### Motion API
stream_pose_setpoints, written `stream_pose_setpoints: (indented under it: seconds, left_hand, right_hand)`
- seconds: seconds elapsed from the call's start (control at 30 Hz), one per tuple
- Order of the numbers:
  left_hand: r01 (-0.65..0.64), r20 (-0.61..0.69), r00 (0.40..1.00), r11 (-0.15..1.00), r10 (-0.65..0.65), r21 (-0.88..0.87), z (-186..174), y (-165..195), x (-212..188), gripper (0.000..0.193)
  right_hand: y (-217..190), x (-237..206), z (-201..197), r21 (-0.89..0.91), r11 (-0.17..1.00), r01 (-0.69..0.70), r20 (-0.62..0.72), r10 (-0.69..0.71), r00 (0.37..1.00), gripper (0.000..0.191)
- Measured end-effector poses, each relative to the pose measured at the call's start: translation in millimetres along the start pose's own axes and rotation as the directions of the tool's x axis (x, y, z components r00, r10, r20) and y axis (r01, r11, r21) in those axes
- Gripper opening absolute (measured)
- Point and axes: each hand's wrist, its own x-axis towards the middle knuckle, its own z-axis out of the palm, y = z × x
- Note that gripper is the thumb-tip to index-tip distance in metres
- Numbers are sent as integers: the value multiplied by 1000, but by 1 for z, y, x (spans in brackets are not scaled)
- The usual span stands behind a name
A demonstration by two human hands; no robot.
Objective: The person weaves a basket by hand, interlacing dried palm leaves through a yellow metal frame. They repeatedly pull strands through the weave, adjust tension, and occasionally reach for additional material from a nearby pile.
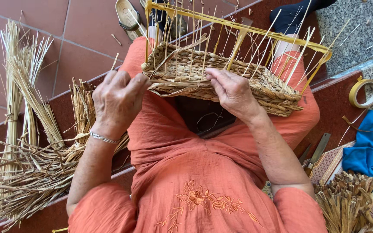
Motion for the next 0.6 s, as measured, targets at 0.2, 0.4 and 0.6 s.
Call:
stream_pose_setpoints:
  seconds: [0.2,0.4,0.6]
  left_hand:
    - [-59,-442,890,990,110,127,30,20,24,19]
    - [-244,28,966,944,256,-221,93,60,12,33]
    - [218,247,961,891,-125,-399,170,53,58,22]
  right_hand:
    - [-9,5,1,-40,997,-63,-41,62,997,19]
    - [-1,-1,1,68,971,-231,-18,232,972,16]
    - [-1,-4,-3,103,974,-204,12,204,979,20]
